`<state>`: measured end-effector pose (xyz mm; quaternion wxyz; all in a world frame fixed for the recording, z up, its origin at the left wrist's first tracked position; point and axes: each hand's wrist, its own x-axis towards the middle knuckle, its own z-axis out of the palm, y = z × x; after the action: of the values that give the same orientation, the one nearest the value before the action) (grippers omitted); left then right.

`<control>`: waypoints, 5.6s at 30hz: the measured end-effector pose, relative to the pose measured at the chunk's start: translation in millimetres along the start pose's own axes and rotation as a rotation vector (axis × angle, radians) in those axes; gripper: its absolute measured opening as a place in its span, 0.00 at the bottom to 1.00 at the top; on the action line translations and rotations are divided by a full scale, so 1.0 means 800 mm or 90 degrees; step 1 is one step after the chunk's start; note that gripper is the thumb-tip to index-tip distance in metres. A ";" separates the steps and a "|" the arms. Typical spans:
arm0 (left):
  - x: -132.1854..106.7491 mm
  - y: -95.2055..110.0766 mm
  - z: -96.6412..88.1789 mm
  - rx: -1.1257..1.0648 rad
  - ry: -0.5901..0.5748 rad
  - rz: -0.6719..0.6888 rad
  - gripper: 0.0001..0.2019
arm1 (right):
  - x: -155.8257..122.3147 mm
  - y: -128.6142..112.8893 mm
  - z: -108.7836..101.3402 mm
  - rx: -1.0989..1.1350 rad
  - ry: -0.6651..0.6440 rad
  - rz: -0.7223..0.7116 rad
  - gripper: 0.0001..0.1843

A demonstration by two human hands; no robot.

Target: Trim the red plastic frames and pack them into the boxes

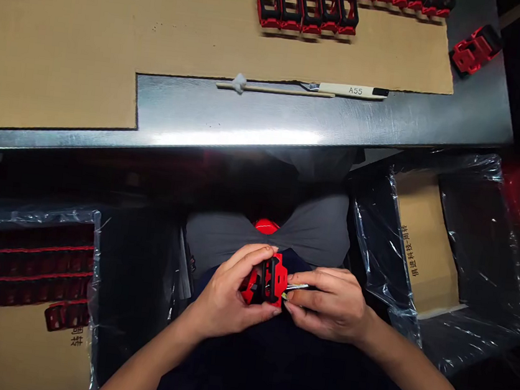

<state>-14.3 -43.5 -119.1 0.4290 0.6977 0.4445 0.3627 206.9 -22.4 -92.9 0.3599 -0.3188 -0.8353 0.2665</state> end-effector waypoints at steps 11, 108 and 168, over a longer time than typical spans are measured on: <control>0.002 -0.001 -0.001 -0.010 0.000 -0.001 0.36 | 0.002 0.000 0.000 -0.019 -0.024 -0.017 0.01; -0.022 -0.025 0.013 0.030 0.183 0.226 0.42 | 0.069 -0.009 -0.015 0.370 -0.361 0.431 0.13; -0.042 -0.030 0.047 -0.549 0.119 -0.059 0.36 | 0.037 -0.003 0.035 0.647 -0.209 0.656 0.21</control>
<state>0.1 -79.2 -159.0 0.6546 0.3983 0.3201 0.5572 168.4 -8.7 -95.1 0.1626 -0.4209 -0.3967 0.7994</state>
